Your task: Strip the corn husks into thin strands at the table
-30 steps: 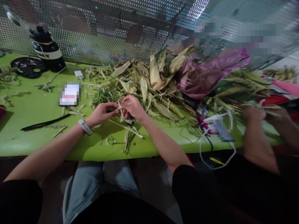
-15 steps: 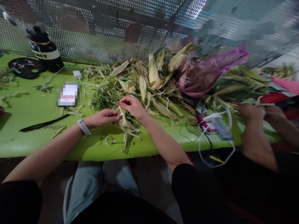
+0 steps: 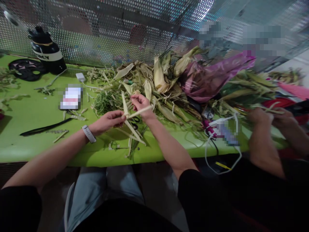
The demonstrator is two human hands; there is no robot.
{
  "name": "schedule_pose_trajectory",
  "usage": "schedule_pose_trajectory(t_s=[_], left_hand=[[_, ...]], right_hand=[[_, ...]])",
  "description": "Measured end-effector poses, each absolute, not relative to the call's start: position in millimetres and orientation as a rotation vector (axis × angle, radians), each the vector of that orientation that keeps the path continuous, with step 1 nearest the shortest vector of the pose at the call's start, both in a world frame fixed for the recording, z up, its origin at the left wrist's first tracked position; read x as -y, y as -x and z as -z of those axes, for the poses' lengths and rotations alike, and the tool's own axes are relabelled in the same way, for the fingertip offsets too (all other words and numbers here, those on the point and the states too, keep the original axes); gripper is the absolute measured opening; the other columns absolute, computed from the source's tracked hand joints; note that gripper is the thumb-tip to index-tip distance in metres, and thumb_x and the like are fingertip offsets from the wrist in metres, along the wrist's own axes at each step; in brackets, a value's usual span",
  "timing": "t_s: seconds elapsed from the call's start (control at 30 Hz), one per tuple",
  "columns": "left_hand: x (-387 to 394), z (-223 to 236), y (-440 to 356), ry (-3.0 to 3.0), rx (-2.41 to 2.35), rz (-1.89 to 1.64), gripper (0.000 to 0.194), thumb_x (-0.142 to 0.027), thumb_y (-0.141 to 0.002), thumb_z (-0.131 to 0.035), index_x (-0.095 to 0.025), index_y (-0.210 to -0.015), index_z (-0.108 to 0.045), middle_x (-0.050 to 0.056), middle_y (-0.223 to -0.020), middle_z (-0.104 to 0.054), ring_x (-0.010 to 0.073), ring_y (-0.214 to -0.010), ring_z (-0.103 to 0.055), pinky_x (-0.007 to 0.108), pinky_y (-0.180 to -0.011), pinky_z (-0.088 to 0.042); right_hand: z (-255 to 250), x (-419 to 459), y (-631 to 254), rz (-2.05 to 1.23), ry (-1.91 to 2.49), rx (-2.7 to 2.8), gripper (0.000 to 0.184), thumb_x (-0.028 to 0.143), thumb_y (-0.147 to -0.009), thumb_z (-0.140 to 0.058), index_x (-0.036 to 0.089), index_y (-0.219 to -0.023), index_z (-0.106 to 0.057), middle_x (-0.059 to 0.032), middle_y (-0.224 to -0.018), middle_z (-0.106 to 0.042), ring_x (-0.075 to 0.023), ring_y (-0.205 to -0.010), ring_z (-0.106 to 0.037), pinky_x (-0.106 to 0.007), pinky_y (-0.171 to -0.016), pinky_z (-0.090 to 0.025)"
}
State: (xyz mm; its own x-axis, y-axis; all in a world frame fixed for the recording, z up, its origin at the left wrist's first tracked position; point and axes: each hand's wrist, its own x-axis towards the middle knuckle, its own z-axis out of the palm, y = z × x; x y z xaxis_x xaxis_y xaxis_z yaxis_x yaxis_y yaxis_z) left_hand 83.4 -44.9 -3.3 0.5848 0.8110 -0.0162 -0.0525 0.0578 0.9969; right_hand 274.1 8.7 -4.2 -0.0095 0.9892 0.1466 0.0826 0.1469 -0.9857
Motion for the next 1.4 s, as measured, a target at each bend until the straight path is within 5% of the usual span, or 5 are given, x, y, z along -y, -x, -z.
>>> schedule_pose_trajectory(t_s=[0.3,0.6,0.8,1.03,1.4], left_hand=[[38.3,7.8,-81.9,-1.035,-0.798,-0.936,0.026,-0.026,-0.067,-0.079,-0.015,-0.088,-0.068,0.003,-0.082,-0.065,0.0117,-0.073,-0.063,0.020,-0.059,-0.046],[36.0,10.8,-79.2,-1.338,-0.884,-0.871,0.039,-0.051,-0.079,-0.069,-0.013,-0.078,-0.072,-0.003,-0.055,-0.044,0.0049,-0.049,-0.035,0.020,-0.047,-0.025],[38.4,10.1,-78.9,-1.433,-0.904,-0.853,0.041,-0.053,-0.080,-0.068,-0.013,-0.084,-0.077,-0.002,-0.056,-0.046,0.0065,-0.053,-0.037,0.022,-0.049,-0.025],[34.7,12.6,-81.5,-1.142,-0.921,-1.041,0.041,-0.051,-0.069,-0.078,-0.013,-0.083,-0.074,0.001,-0.063,-0.059,0.0054,-0.052,-0.045,0.019,-0.048,-0.032],[32.8,8.3,-82.6,-1.085,-0.935,-1.120,0.038,-0.048,-0.070,-0.079,-0.012,-0.072,-0.069,-0.002,-0.056,-0.052,0.0024,-0.046,-0.040,0.016,-0.041,-0.029]], right_hand=[[-11.6,20.6,-267.2,-1.175,0.976,1.562,0.030,0.045,-0.076,-0.068,0.018,-0.087,-0.060,0.0052,-0.061,-0.049,-0.0070,-0.051,-0.041,-0.023,-0.048,-0.033],[-6.2,21.0,-258.4,-1.265,0.928,1.517,0.046,0.063,-0.069,-0.071,0.018,-0.079,-0.065,0.0024,-0.068,-0.057,-0.0069,-0.054,-0.042,-0.023,-0.049,-0.032],[-6.1,11.4,-265.9,-1.223,0.977,1.382,0.048,0.064,-0.068,-0.072,0.019,-0.080,-0.062,0.0062,-0.057,-0.044,-0.0059,-0.048,-0.037,-0.023,-0.045,-0.027],[-18.4,7.9,-278.5,-1.277,1.180,1.498,0.059,0.076,-0.074,-0.056,0.018,-0.075,-0.056,-0.0013,-0.070,-0.058,-0.0099,-0.058,-0.051,-0.024,-0.048,-0.031],[-6.8,16.1,-270.7,-0.887,1.089,2.143,0.035,0.050,-0.087,-0.056,0.017,-0.073,-0.058,0.0034,-0.061,-0.049,-0.0098,-0.058,-0.040,-0.025,-0.058,-0.030]])
